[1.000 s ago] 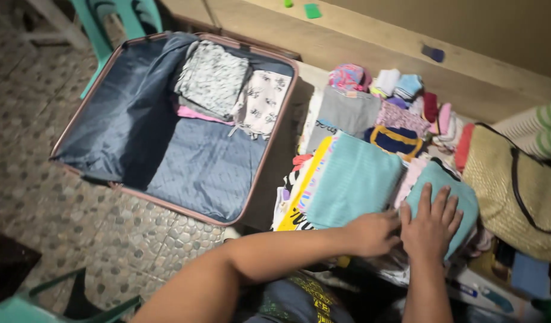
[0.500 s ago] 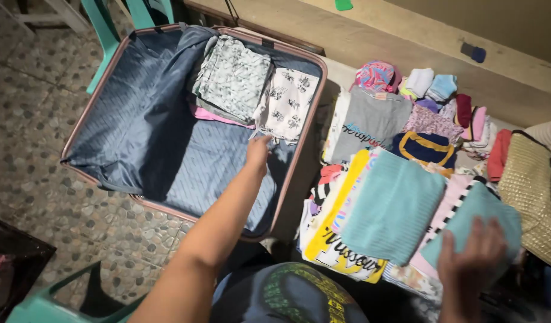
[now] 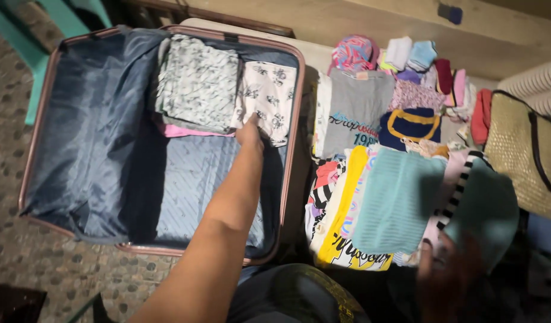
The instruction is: Packing several pieces of folded clothing into a suitcase.
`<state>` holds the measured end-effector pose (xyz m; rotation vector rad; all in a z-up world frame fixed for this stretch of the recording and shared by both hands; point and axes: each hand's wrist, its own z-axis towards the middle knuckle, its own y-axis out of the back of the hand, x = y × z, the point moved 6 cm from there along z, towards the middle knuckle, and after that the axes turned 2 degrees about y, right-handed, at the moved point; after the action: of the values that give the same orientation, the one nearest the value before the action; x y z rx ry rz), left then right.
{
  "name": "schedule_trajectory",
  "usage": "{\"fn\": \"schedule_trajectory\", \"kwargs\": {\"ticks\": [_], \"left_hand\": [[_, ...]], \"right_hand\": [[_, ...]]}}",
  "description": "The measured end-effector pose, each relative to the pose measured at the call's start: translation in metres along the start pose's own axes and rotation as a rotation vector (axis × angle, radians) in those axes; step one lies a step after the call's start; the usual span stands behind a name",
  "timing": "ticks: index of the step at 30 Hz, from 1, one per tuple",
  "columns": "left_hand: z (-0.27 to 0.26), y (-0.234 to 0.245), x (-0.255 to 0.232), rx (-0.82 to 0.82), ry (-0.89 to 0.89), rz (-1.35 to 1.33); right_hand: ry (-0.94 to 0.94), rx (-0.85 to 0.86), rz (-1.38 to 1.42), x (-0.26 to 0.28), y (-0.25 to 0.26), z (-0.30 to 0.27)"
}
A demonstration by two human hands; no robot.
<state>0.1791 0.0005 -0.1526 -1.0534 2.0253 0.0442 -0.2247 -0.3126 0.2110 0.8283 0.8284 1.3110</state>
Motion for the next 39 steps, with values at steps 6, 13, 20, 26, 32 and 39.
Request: {"fn": "schedule_trajectory", "kwargs": {"ticks": [6, 13, 20, 26, 32, 39], "left_hand": [[0.014, 0.003, 0.018, 0.096, 0.156, 0.002], [-0.074, -0.036, -0.033, 0.340, 0.400, -0.270], [-0.124, -0.059, -0.064, 0.481, 0.480, -0.300], [-0.169, -0.030, -0.091, 0.501, 0.278, -0.296], [-0.260, 0.014, -0.165, 0.745, 0.377, -0.379], [-0.309, 0.102, -0.156, 0.649, 0.508, 0.215]], "right_hand": [[-0.173, 0.044, 0.057, 0.008, -0.006, 0.005], [-0.127, -0.080, 0.231, 0.070, 0.003, 0.064], [-0.028, -0.089, 0.589, 0.133, -0.017, 0.109], [-0.399, 0.143, 1.279, 0.151, -0.092, 0.102], [-1.125, 0.517, 2.159, 0.192, -0.166, 0.091], [-0.708, 0.304, 2.659, 0.222, -0.122, 0.130]]}}
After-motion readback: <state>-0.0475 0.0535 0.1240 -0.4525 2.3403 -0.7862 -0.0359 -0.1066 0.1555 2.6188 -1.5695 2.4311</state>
